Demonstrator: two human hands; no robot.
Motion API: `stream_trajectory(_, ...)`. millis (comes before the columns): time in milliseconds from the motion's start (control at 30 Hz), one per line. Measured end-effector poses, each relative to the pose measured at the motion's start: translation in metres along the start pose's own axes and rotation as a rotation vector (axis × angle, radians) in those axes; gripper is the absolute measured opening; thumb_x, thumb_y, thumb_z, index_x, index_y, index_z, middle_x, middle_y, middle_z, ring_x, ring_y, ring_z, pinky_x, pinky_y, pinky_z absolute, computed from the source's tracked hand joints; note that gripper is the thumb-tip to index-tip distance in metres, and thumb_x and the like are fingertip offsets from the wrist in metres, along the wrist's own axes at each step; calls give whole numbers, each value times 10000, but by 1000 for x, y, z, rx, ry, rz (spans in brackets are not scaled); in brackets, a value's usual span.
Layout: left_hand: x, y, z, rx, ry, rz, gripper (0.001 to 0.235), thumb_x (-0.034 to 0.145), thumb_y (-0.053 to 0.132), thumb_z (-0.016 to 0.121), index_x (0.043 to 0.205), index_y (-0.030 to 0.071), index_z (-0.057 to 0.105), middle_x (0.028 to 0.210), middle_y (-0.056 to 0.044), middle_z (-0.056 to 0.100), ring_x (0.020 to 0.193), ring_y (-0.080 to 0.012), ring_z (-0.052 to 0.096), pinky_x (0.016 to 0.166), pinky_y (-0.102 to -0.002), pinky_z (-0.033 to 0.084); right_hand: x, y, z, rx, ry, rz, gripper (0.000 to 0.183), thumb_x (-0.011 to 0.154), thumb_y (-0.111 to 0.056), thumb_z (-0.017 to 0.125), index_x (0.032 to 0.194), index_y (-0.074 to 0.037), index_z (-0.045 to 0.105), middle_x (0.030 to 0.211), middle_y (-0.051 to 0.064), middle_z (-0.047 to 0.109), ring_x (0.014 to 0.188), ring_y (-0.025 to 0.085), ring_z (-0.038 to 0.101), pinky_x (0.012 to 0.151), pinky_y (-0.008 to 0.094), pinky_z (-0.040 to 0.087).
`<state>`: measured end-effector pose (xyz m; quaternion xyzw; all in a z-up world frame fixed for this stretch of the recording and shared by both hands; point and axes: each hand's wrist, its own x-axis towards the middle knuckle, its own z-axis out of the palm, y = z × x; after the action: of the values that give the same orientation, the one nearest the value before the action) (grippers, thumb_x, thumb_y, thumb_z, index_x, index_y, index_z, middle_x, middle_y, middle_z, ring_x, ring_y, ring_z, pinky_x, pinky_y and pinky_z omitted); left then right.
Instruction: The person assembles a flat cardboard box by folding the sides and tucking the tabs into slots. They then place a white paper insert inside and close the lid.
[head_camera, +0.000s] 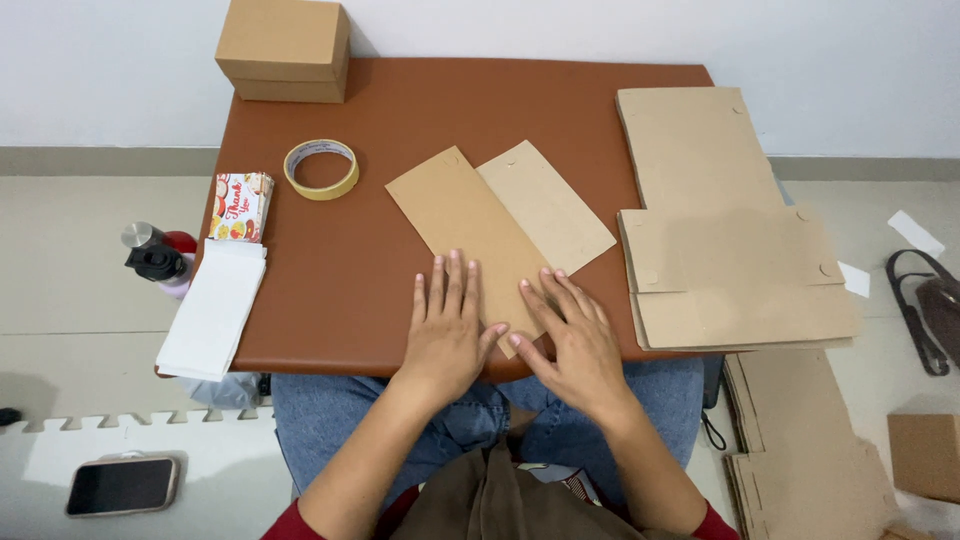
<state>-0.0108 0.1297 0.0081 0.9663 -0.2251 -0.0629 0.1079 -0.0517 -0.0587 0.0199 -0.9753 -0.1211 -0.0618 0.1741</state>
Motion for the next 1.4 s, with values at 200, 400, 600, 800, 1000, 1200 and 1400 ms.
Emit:
stream_trajectory(200, -3, -29, -14, -149, 79, -86, 703, 1053, 410, 351, 1610, 21, 170, 1630, -325, 134, 1532, -446, 61, 1190, -612, -20, -6, -28, -4, 64, -60, -99, 730, 897, -604, 625, 1473, -168, 522, 1521, 202, 460, 1441, 366, 382, 1149, 492, 311)
stream_trajectory(400, 7, -60, 24, 104, 487, -18, 684, 1015, 507, 407, 1577, 124, 335, 1610, -279, 274, 1507, -389, 251, 1204, -593, 144, 0, -43, 12, 268, 64, -347, 489, 1000, -359, 577, 1420, -111, 551, 1520, 183, 479, 1402, 363, 459, 1152, 504, 353)
stream_trajectory(600, 1, -44, -5, -34, 185, -124, 656, 1030, 510, 317, 1591, 171, 310, 1647, -209, 218, 1558, -338, 79, 1204, -594, -81, 1, -9, 2, -60, 189, 210, 589, 959, -434, 624, 1434, -93, 547, 1443, 243, 498, 1407, 402, 417, 1148, 565, 289)
stream_trajectory(800, 10, -46, -2, -22, 162, -77, 660, 1007, 496, 334, 1577, 164, 335, 1652, -191, 231, 1558, -327, 108, 1227, -573, -23, 9, -15, 5, 154, 232, 141, 537, 960, -243, 647, 1444, -47, 522, 1444, 251, 497, 1390, 399, 451, 1150, 545, 326)
stream_trajectory(1000, 9, -47, -2, -16, 177, -55, 661, 1010, 489, 326, 1577, 150, 326, 1650, -195, 224, 1555, -337, 99, 1229, -561, -13, 16, -22, 2, 133, 67, -45, 591, 998, -288, 586, 1485, 10, 434, 1491, 282, 465, 1421, 388, 422, 1176, 524, 297)
stream_trajectory(1200, 9, -48, -4, -33, 172, -46, 661, 1012, 491, 323, 1583, 159, 306, 1644, -190, 224, 1551, -336, 103, 1226, -560, -26, 54, -18, -11, 29, -237, -48, 654, 1074, -412, 332, 1510, 73, 369, 1559, 324, 348, 1487, 412, 299, 1201, 527, 227)
stream_trajectory(1400, 9, -51, 4, 11, 204, -45, 660, 1012, 503, 331, 1581, 169, 310, 1633, -179, 247, 1547, -324, 130, 1233, -556, 3, 144, 8, 16, -31, -251, 54, 708, 1055, -446, 292, 1538, 70, 328, 1595, 314, 283, 1520, 372, 249, 1224, 508, 194)
